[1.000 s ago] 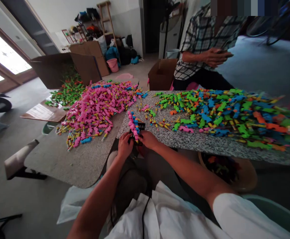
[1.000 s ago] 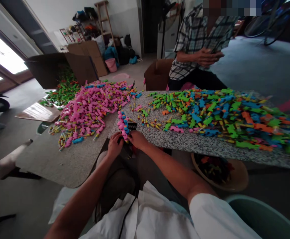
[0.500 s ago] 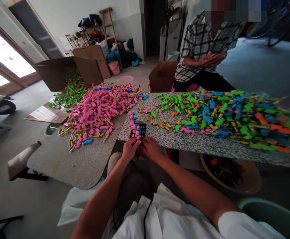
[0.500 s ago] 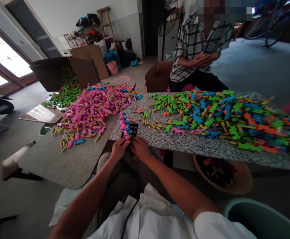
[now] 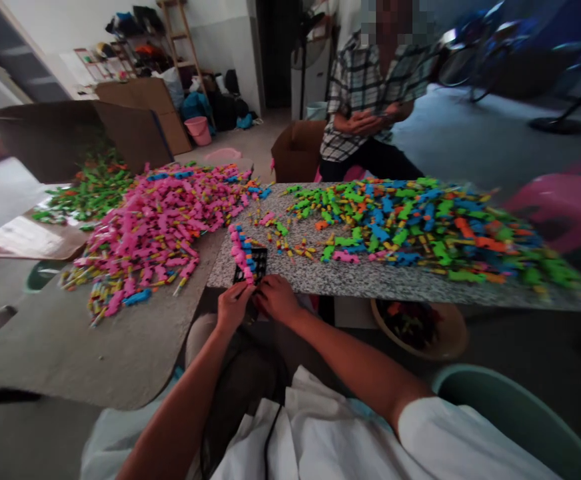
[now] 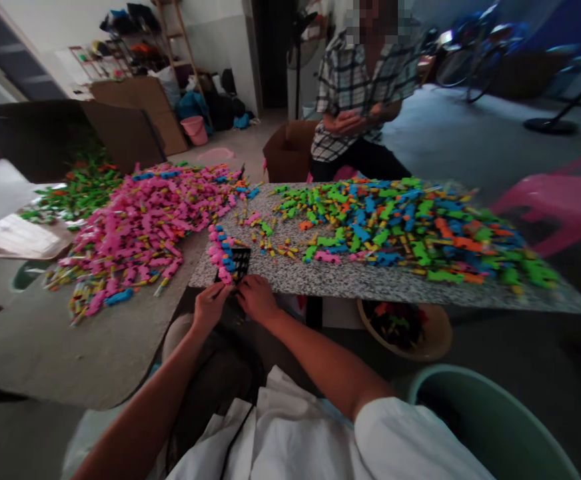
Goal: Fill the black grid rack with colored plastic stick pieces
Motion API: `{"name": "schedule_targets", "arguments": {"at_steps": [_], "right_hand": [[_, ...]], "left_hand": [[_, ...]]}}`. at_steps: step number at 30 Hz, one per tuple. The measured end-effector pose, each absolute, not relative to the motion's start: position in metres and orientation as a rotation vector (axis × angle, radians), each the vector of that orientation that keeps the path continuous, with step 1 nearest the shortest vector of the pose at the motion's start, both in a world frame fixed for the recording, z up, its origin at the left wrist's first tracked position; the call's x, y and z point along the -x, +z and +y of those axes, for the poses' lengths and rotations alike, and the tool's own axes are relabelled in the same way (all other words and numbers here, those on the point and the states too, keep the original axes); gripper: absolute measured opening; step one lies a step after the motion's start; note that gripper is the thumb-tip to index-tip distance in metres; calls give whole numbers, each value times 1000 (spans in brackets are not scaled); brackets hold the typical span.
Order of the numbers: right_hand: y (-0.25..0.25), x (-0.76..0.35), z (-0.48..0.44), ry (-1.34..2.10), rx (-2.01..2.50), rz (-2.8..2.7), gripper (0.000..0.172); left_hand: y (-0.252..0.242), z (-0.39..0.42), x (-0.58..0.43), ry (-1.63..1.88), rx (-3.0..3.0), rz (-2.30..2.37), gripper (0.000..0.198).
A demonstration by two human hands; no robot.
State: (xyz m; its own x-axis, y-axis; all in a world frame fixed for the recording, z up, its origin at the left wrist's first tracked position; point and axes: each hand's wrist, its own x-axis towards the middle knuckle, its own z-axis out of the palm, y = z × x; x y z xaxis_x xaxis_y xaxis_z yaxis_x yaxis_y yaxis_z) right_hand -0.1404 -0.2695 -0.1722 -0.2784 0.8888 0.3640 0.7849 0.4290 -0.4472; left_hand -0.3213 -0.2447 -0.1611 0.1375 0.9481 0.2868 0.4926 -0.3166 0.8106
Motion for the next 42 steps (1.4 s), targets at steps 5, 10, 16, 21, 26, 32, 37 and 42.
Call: {"name": "schedule_targets", "arguments": {"at_steps": [5,10,16,21,26,32,37,42], "right_hand": [[-155,92,-268,314,1356,-2049,25],[-127,-40,-276,88,2070,-1590,31],[-117,-114,-269,153,2538,-1580,35],[-127,-82,-260,191,2439,-1777,37],[-134,-68,-258,252,2129,-1922,37],[-125,-102,-253,165,2475,-1544,37],[-108,-121,-240,220,2646,-1539,41],[-103,-117,-229,221,2715,-1676,35]], "left_hand": [[-167,-238,330,1117,-1909,1492,43],[-162,-243,344,1206,-2158,1535,29],[-178,-231,343,1065,-2399,1617,34],[-194,-223,343,1007,-2386,1649,36],[-190,-229,342,1005,-2338,1631,37],[-187,-232,339,1016,-2289,1655,37],[-187,-231,338,1024,-2299,1665,35],[-182,-236,336,990,-2280,1674,34]]}}
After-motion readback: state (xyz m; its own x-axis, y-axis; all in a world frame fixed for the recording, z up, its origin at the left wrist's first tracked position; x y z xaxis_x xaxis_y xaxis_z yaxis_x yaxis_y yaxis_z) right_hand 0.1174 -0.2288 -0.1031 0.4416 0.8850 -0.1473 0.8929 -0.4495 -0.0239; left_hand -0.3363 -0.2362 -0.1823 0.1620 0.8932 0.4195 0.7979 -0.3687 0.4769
